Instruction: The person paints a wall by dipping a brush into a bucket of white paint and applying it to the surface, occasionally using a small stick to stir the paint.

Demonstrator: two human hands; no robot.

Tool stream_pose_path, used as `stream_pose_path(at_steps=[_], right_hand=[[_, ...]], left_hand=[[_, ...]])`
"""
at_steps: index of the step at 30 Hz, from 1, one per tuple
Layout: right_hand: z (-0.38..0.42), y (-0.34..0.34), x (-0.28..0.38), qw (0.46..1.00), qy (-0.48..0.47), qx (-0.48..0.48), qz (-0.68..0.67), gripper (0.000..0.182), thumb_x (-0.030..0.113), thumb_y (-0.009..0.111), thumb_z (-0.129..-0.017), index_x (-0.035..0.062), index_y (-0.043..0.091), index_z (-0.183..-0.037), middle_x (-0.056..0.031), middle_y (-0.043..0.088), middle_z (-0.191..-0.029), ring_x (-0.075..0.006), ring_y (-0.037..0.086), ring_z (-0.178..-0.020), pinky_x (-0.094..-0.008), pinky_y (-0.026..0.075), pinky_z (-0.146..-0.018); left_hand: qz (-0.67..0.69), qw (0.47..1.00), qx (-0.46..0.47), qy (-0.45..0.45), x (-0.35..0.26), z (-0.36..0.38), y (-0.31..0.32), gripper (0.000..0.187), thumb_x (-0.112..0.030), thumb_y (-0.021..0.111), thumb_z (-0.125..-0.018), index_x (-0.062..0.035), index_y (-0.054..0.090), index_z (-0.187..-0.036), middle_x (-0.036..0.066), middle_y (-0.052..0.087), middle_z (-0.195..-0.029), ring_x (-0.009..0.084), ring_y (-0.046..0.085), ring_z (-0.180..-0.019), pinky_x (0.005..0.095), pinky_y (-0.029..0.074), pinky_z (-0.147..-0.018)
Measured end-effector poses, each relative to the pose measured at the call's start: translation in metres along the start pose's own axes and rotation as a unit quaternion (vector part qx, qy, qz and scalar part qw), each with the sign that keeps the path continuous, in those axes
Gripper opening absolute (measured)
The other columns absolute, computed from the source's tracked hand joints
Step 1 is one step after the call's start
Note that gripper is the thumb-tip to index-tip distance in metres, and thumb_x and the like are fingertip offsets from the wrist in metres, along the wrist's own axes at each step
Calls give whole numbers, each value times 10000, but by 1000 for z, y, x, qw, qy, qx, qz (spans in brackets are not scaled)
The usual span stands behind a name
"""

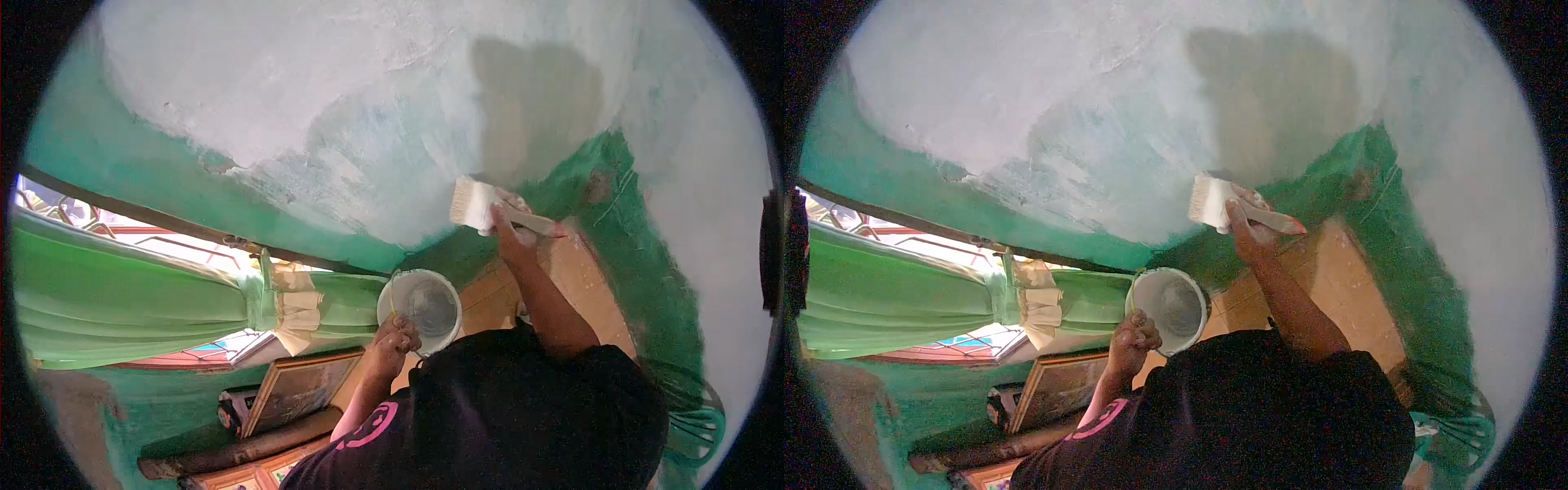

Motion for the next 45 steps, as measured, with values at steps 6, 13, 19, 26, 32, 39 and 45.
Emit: stream_pose_path(at_steps=[6, 13, 19, 26, 32, 39, 45], right_hand=[[-40, 25, 75, 984, -155, 30, 77, 229, 110, 600, -819, -25, 600, -1004, -94, 642, -871, -155, 605, -810, -287, 489, -717], [-25, -2, 21, 969, -171, 120, 132, 162, 102, 617, -815, 0, 617, -941, -117, 651, -928, -151, 630, -790, -270, 511, -697], [-63, 0, 81, 936, -275, 178, 127, 225, 29, 604, -800, -9, 610, -1022, -106, 646, -958, -143, 632, -808, -248, 510, -684], [-34, -42, -34, 959, -204, 196, 27, 189, -10, 599, -799, 5, 626, -986, -126, 650, -939, -164, 630, -776, -271, 509, -675], [-77, -16, 64, 922, -342, 158, 90, 227, 8, 626, -782, 6, 629, -1009, -110, 658, -944, -157, 645, -770, -271, 522, -646], [-61, -16, 42, 855, -299, 387, 171, 267, 27, 672, -739, 27, 628, -1002, -110, 651, -981, -229, 653, -806, -284, 534, -713], [-86, 15, 138, 770, -518, 271, 255, 332, 6, 610, -734, 96, 629, -1052, -90, 621, -1070, -237, 633, -877, -311, 526, -733]], left_hand=[[21, 1000, -11, -16, 5, -10, 21, 305, -163, 616, -681, -139, 368, -858, -44, 315, -647, 88, 286, -551, 254, 253, -534], [69, 997, -39, -6, 19, -16, 26, 274, -115, 604, -676, -143, 357, -793, -52, 308, -644, 76, 292, -543, 247, 238, -513], [90, 994, -48, 30, 34, -19, 46, 274, -105, 604, -686, -154, 354, -787, -74, 314, -634, 65, 287, -510, 227, 230, -474], [109, 988, -94, 59, 51, -12, 62, 284, -229, 640, -692, -176, 387, -809, -87, 330, -638, 52, 296, -511, 214, 239, -472], [113, 984, -123, 67, 50, -15, 74, 275, -221, 608, -649, -181, 397, -821, -73, 327, -641, 65, 304, -516, 212, 253, -485], [197, 965, -90, 148, 59, -10, 87, 339, -207, 574, -615, -150, 414, -908, -33, 359, -736, 112, 353, -631, 261, 321, -585], [231, 950, -50, 205, 46, -6, 117, 379, -94, 532, -607, -102, 440, -974, 23, 399, -820, 186, 411, -751, 330, 375, -733]])
Point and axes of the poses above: each hand's wrist, its own z-axis away from the middle knuckle, its own y-axis out of the palm, x = y × z, the point moved 2 cm from there along -z, towards the middle knuckle
